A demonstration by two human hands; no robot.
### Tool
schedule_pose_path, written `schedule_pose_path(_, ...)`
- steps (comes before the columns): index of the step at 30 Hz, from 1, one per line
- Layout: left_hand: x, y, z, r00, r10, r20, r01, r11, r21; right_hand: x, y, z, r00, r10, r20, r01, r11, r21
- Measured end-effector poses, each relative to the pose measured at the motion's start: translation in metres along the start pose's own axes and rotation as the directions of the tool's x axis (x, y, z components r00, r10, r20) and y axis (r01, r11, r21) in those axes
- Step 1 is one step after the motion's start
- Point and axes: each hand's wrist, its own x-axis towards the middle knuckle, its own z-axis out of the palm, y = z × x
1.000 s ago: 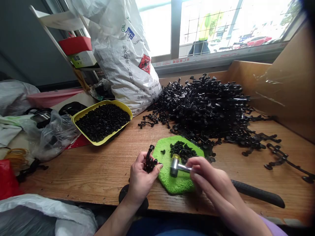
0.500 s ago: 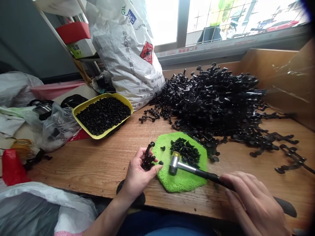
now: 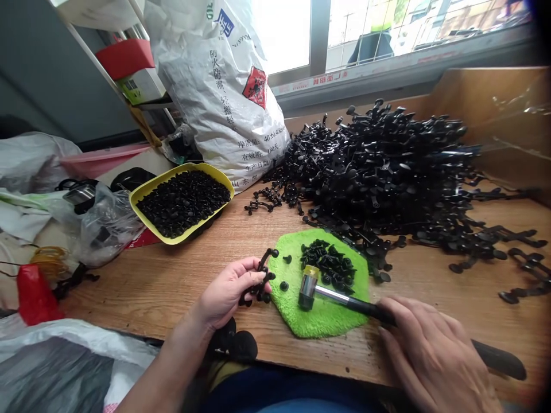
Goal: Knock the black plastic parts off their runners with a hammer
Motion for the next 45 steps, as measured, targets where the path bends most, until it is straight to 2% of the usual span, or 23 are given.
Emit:
schedule_pose_path(4,0.003,-0.007,0.003,0.998,-0.049,-0.045,0.047,0.998,-0.043,0.001,0.0,0.0,1.0,-0.001,0.016,0.002,1.0,-0.012)
schedule_pose_path(11,0.0,-0.018,0.016,0.988,-0.078,-0.136,0.037,0.959,-0.28,0.003,0.0,0.003,0.999,0.005,0.042,-0.004,1.0,-0.024)
schedule_pose_path(17,-0.004,-0.018,0.03,0.964,-0.127,-0.234,0.047,0.946,-0.322,0.002,0.003,0.006,0.999,-0.008,0.045,0.01,0.999,-0.034)
schedule_pose_path(25,-0.007,-0.024,0.043,0.92,-0.145,-0.364,-0.009,0.921,-0.389,0.001,0.001,0.005,0.998,0.011,0.069,-0.01,1.0,-0.02)
schedule_pose_path(28,-0.01,-0.023,0.044,0.922,-0.131,-0.364,-0.042,0.902,-0.431,0.002,0.001,0.005,0.997,0.014,0.074,-0.012,1.0,-0.019)
schedule_pose_path(33,-0.014,-0.02,0.045,0.949,-0.121,-0.292,-0.048,0.859,-0.51,0.004,0.002,0.006,0.998,-0.009,0.062,0.011,0.999,-0.032)
schedule_pose_path(42,-0.01,-0.029,0.049,0.918,-0.108,-0.381,-0.059,0.914,-0.401,0.003,0.004,0.005,0.999,-0.019,0.039,0.019,1.0,-0.019)
schedule_pose_path(45,-0.01,-0.029,0.048,0.932,-0.104,-0.347,-0.04,0.922,-0.384,0.004,0.004,0.004,0.999,-0.025,0.028,0.025,0.999,-0.024)
